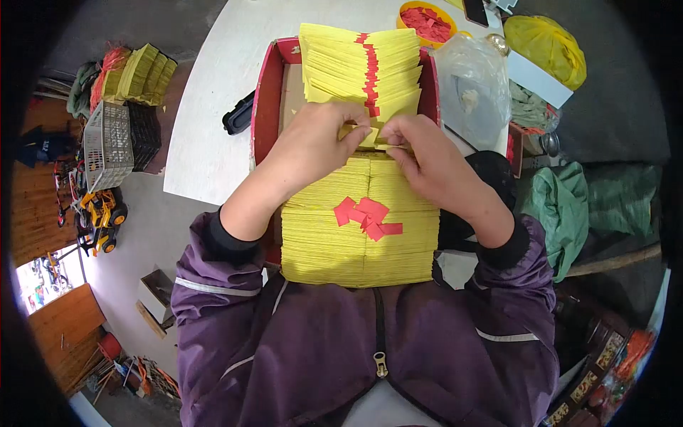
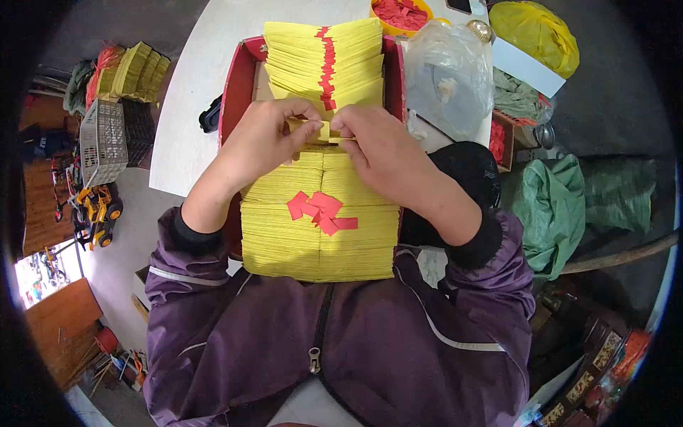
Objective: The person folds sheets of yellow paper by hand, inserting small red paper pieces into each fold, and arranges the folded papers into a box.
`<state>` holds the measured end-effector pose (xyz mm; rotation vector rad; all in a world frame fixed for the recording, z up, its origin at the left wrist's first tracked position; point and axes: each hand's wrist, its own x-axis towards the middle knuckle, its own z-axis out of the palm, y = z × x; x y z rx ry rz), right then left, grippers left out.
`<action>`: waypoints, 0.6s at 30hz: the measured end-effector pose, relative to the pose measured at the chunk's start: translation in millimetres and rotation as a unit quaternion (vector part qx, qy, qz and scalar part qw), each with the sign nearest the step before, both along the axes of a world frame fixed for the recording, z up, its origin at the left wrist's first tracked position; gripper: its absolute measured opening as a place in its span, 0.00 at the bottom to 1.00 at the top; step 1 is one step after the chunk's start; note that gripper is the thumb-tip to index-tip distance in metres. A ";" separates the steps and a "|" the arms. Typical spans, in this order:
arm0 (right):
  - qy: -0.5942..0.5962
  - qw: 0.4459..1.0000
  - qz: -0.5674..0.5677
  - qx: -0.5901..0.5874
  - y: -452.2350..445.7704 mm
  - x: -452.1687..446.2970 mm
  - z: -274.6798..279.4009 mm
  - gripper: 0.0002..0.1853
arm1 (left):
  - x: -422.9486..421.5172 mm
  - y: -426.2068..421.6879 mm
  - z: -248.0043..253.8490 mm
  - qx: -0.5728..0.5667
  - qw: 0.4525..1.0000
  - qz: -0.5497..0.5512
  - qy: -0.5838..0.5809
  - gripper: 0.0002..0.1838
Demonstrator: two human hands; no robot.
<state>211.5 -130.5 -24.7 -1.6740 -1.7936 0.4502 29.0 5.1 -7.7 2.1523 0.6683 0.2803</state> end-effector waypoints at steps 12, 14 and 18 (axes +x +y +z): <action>-0.081 0.997 0.003 0.010 21.5 5.8 7.1 0.17 | 3.0 -4.2 18.2 -0.068 0.995 -0.043 0.059 0.07; -0.068 0.997 -0.037 0.021 10.2 21.1 6.7 0.17 | 2.7 -0.8 14.1 -0.022 0.996 -0.048 0.068 0.06; -0.007 0.985 -0.150 0.082 -1.9 61.4 -32.1 0.22 | 6.8 -3.8 18.4 -0.031 0.997 -0.010 0.065 0.08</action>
